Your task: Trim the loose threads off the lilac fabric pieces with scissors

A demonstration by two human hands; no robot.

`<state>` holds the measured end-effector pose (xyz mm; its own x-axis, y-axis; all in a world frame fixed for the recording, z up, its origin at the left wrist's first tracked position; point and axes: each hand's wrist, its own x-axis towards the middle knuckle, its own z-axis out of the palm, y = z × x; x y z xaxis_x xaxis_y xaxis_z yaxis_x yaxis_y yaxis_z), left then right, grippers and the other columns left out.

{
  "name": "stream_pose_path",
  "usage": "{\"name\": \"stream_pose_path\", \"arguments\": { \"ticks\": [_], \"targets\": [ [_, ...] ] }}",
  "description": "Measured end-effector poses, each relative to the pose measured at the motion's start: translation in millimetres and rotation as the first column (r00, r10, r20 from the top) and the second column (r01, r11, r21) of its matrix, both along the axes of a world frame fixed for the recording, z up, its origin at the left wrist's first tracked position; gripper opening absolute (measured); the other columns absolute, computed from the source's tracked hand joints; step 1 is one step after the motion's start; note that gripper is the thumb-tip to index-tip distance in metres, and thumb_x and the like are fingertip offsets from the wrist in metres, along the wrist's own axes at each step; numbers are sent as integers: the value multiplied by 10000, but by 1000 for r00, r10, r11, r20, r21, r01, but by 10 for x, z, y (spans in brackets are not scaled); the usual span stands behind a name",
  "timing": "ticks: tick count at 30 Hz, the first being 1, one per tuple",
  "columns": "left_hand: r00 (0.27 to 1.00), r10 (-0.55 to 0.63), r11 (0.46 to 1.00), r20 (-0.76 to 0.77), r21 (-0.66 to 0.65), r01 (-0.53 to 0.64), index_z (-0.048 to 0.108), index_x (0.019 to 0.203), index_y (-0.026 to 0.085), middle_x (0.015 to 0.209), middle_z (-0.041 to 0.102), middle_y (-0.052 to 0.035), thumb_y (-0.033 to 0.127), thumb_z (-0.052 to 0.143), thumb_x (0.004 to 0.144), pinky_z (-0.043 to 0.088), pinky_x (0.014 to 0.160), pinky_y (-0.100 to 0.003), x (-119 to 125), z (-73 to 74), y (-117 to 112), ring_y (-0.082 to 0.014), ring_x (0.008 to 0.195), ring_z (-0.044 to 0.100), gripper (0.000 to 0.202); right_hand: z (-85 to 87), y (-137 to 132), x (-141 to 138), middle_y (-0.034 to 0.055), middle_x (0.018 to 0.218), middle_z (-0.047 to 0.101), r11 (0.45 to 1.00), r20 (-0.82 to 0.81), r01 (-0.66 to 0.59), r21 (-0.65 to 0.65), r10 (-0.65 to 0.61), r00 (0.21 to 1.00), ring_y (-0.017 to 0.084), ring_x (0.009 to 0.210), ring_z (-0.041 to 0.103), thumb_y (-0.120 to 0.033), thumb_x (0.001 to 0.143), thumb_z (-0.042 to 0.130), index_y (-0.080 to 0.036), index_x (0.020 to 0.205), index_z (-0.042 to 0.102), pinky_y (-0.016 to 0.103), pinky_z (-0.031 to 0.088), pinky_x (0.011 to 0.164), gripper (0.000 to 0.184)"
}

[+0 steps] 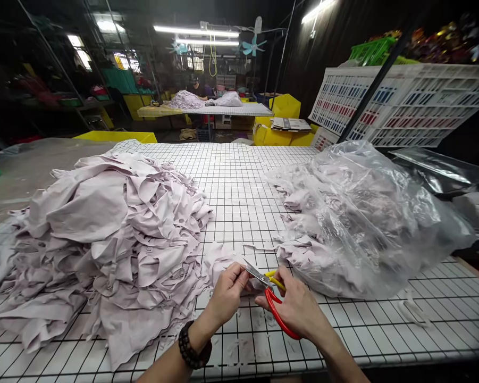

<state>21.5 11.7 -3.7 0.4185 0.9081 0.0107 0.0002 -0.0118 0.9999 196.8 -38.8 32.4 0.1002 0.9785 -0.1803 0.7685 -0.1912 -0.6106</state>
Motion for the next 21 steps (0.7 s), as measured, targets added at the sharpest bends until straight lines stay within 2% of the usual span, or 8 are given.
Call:
{"name": "stream_pose_path", "arguments": {
  "ticks": [6,11,21],
  "targets": [
    [996,23,997,-85,73,-17,614,853,164,883,580,-60,411,424,924,433,738,-269,-6,64,-38,-163,803,527,320,-5,-20,2,-3,770,574,999,11,-8,48,8,1000,190,701,550,-486,650,686,-248,819,402,261,362,568,407],
    [992,38,987,-118,157,-19,602,807,175,842,541,-43,392,414,934,403,767,-276,-20,120,-41,-165,817,507,315,-13,-38,-8,-6,766,573,996,7,-14,89,13,1000,197,704,558,-459,663,670,-256,816,400,270,368,571,370],
    [998,0,991,-62,132,9,604,822,177,860,530,-51,404,406,935,402,774,-285,-28,90,-17,-169,826,503,322,36,-19,-25,-23,721,546,996,-8,-42,84,42,999,178,650,531,-462,674,666,-255,794,368,264,371,561,382]
  ]
}}
